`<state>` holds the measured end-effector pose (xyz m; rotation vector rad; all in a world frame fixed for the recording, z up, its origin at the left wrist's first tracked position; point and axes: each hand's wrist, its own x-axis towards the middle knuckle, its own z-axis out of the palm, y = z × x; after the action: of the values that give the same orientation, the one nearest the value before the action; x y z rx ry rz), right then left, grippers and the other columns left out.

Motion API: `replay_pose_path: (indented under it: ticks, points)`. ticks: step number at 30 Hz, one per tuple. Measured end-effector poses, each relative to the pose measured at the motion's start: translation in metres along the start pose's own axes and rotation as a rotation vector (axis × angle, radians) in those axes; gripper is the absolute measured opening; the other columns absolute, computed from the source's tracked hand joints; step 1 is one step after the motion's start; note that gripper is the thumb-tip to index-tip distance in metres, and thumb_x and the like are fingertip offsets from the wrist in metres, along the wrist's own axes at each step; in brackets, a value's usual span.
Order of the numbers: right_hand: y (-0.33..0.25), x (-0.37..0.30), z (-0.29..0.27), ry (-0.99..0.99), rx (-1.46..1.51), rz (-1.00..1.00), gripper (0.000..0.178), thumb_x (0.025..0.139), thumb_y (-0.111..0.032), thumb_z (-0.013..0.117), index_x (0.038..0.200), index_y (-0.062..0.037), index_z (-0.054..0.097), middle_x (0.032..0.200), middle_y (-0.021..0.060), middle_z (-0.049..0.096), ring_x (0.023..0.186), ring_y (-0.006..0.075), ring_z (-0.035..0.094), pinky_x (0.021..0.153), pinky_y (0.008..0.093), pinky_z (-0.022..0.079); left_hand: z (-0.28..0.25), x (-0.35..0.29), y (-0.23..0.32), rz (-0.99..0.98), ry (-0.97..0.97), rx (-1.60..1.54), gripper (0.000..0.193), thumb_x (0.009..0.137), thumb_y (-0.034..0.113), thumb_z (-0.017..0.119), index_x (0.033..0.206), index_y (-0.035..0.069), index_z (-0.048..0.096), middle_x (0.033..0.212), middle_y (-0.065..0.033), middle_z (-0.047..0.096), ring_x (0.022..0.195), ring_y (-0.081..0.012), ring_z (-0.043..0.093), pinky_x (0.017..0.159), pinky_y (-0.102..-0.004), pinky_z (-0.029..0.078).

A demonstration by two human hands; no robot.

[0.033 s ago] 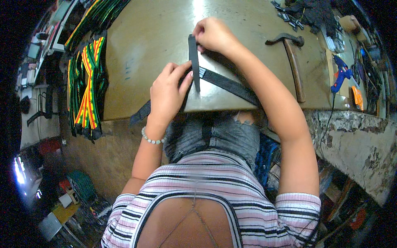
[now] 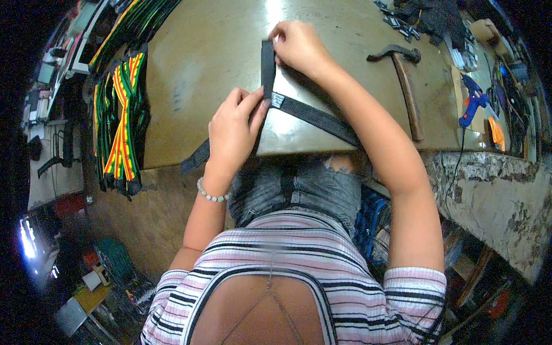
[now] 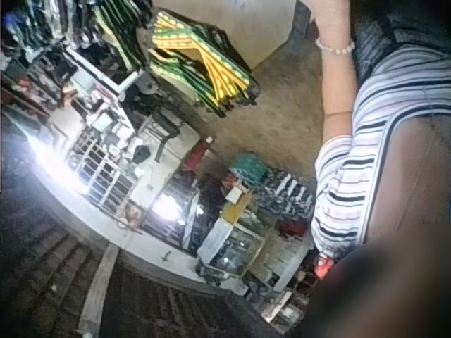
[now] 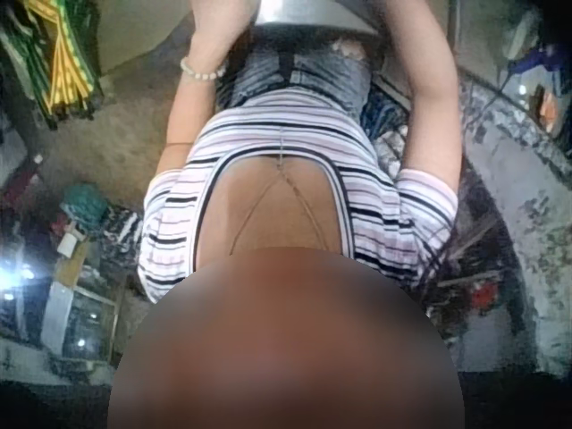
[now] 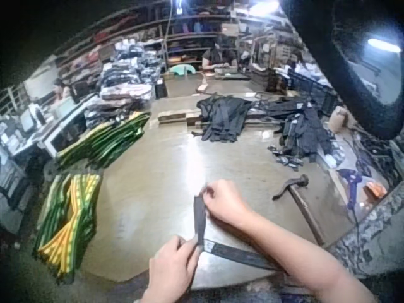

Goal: The person assembles fabric straps by applying hot glue to black webbing, attaching colorful patterned fabric, and securing small metal buckles with a hammer. They repeatedly measure, cut, and fasten components to form Y-shaped strap assemblies.

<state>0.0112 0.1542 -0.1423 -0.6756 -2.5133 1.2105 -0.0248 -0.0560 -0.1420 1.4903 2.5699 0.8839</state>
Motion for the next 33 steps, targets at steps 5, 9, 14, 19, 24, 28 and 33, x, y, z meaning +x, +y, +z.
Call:
replay_pose_path:
  ticks: [5,9,14,19,24,28,33]
  points:
    - [0.025,-0.052,-0.059,0.634,-0.223,-0.223,0.046,0.091,-0.029,0.065,0.123,0.0037,0.062,0.123,0.0241,0.064,0.115,0.0325,0.062,0.101,0.0403,0.046,0.000,-0.011,0.001,0.001,0.035,-0.024,0.025,0.093,0.024,0.061,0.116,0.017,0.070,0.086,-0.0072,0.057,0.082,-0.0260,0.062,0.069,-0.0391,0.051]
    - [0.081,-0.141,-0.088,0.584,-1.218,0.332,0.054,0.094,-0.043,0.059,0.126,0.0003,0.055,0.118,0.0238,0.060,0.098,0.0407,0.062,0.091,0.0472,0.049,0.001,-0.011,-0.003,-0.028,0.010,-0.100,0.025,0.095,0.022,0.059,0.117,0.016,0.069,0.088,-0.0081,0.058,0.084,-0.0268,0.062,0.072,-0.0388,0.050]
    - [0.018,-0.157,-0.081,0.513,-0.446,0.468,0.043,0.102,-0.040,0.048,0.094,0.0021,0.057,0.085,0.0226,0.061,0.076,0.0388,0.064,0.067,0.0453,0.048,0.003,-0.008,-0.010,-0.039,0.110,-0.190,0.029,0.097,0.015,0.052,0.123,0.011,0.063,0.095,-0.0131,0.058,0.085,-0.0292,0.062,0.074,-0.0401,0.050]
    - [-0.061,-0.159,-0.007,0.190,-0.345,-0.096,0.026,0.098,-0.027,0.057,0.094,-0.0009,0.052,0.076,0.0255,0.061,0.065,0.0456,0.062,0.056,0.0509,0.049,0.005,-0.007,-0.019,-0.173,0.208,-0.407,0.031,0.101,0.008,0.040,0.128,0.002,0.054,0.104,-0.0152,0.053,0.070,-0.0182,0.058,0.069,-0.0327,0.049]
    - [-0.055,-0.161,0.002,0.255,-0.300,0.109,0.032,0.099,-0.031,0.055,0.092,-0.0005,0.052,0.079,0.0279,0.064,0.068,0.0481,0.063,0.058,0.0544,0.051,0.006,-0.010,-0.021,-0.257,0.227,-0.609,0.028,0.102,0.005,0.036,0.125,0.000,0.052,0.104,-0.0127,0.052,0.061,-0.0088,0.053,0.062,-0.0267,0.048]
    - [-0.065,-0.161,0.002,-0.034,-0.246,0.129,0.033,0.099,-0.033,0.055,0.094,-0.0002,0.052,0.080,0.0268,0.065,0.072,0.0476,0.063,0.060,0.0543,0.050,0.003,-0.007,-0.019,-0.258,0.203,-0.559,0.021,0.100,0.011,0.045,0.115,0.000,0.056,0.102,-0.0132,0.053,0.065,-0.0142,0.055,0.064,-0.0307,0.049]
    - [-0.037,-0.168,-0.013,0.236,-0.273,0.136,0.041,0.099,-0.041,0.052,0.095,-0.0007,0.060,0.090,0.0252,0.066,0.088,0.0467,0.063,0.076,0.0536,0.049,-0.001,-0.004,0.001,-0.148,0.137,-0.172,0.049,0.079,0.044,0.076,0.101,0.003,0.059,0.100,-0.0159,0.056,0.086,-0.0347,0.063,0.075,-0.0439,0.051]
